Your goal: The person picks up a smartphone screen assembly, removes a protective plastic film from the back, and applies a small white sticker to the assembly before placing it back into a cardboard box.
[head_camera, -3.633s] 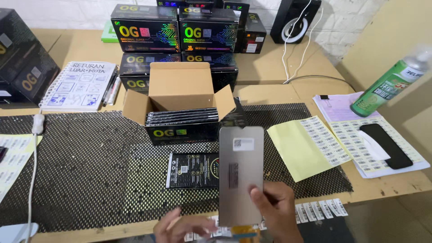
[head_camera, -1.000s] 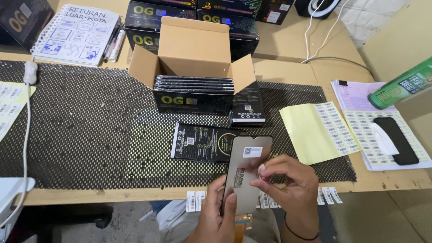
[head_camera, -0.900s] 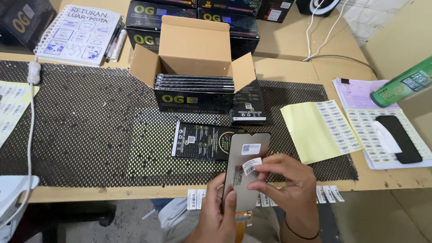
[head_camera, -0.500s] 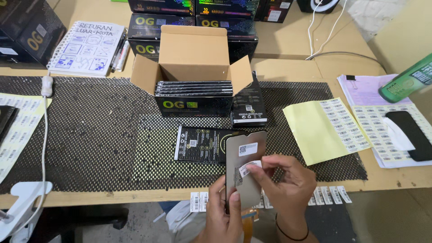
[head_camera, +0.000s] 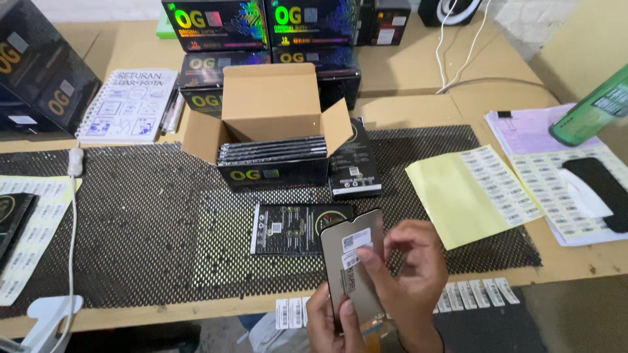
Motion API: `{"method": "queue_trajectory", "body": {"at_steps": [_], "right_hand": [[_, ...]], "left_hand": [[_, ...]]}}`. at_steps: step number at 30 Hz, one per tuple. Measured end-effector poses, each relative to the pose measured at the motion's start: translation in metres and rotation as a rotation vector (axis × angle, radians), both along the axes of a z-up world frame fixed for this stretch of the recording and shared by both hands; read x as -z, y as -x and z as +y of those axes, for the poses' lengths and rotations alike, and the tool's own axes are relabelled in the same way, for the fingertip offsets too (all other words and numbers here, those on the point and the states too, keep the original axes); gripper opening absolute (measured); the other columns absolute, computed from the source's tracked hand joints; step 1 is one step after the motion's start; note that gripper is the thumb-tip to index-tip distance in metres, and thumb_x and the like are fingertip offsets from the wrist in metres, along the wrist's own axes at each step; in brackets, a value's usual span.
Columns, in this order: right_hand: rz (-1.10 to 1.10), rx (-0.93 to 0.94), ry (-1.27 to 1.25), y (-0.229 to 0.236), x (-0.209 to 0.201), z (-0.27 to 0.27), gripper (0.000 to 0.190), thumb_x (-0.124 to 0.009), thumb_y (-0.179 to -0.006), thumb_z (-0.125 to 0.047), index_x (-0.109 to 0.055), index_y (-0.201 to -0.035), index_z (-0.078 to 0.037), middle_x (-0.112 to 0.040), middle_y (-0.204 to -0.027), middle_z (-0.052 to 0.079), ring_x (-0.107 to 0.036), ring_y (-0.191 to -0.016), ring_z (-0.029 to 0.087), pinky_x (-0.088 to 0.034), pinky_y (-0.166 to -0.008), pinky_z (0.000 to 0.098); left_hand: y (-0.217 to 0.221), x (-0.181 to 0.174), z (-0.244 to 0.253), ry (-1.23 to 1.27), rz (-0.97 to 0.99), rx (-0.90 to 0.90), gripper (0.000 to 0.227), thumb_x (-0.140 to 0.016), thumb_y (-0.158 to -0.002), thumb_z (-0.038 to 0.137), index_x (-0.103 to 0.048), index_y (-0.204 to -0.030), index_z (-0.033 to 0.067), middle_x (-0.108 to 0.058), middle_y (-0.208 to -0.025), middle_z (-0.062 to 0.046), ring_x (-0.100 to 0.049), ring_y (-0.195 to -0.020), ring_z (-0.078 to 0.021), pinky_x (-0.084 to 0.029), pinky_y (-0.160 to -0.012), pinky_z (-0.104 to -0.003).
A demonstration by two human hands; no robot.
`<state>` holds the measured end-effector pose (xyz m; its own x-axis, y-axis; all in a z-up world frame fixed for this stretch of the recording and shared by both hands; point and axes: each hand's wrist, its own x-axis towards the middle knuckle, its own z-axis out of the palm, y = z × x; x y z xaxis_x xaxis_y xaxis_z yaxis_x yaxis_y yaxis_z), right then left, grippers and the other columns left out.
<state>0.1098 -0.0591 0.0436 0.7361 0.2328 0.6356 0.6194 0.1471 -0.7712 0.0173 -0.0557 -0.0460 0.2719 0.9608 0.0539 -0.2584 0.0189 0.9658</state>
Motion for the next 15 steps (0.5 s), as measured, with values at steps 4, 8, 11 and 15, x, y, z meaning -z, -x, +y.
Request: {"method": "queue_trajectory", "body": {"at_steps": [4,8,11,15], "right_hand": [[0.393,0.073,0.009,-0.003,0.013,-0.016,0.042,-0.084,-0.076,-0.016,-0.064,-0.112,-0.007,-0.078,-0.085,0.011,-0.073,-0.066,0.013,-0.055,-0.046,0.0223],[0.443,-0.011,-0.101,0.002,0.017,-0.024,0.054,-0.083,-0.079,-0.014,-0.061,-0.128,-0.004,-0.071,-0.089,0.006,-0.067,-0.069,0.009,-0.053,-0.052,0.0201],[0.435,-0.062,-0.105,0.003,0.01,-0.025,0.067,-0.086,-0.072,-0.01,-0.056,-0.132,-0.004,-0.074,-0.089,0.009,-0.074,-0.073,0.013,-0.063,-0.06,0.023],[0.536,-0.125,-0.022,0.004,0.008,-0.038,0.077,-0.094,-0.059,-0.009,-0.051,-0.123,-0.011,-0.074,-0.075,0.007,-0.074,-0.063,0.012,-0.058,-0.048,0.0214]], "left_hand": [[0.005,-0.005,0.006,-0.069,0.064,0.092,0.043,-0.06,-0.093,0.03,-0.066,-0.127,0.0042,-0.088,-0.097,-0.009,-0.08,-0.081,-0.0098,-0.062,-0.07,-0.022],[0.018,-0.017,0.005,-0.081,0.2,0.14,0.04,-0.062,-0.09,0.037,-0.07,-0.121,0.0128,-0.087,-0.082,0.001,-0.077,-0.061,-0.0046,-0.056,-0.046,-0.019],[0.027,-0.026,0.019,-0.093,0.476,0.294,0.043,-0.06,-0.086,0.045,-0.071,-0.123,0.0268,-0.087,-0.085,0.011,-0.081,-0.063,-0.0015,-0.059,-0.05,-0.02],[0.035,-0.034,0.025,-0.103,0.528,0.515,0.043,-0.061,-0.086,0.047,-0.069,-0.124,0.0286,-0.088,-0.103,0.012,-0.083,-0.076,0.001,-0.065,-0.047,-0.02]]}}
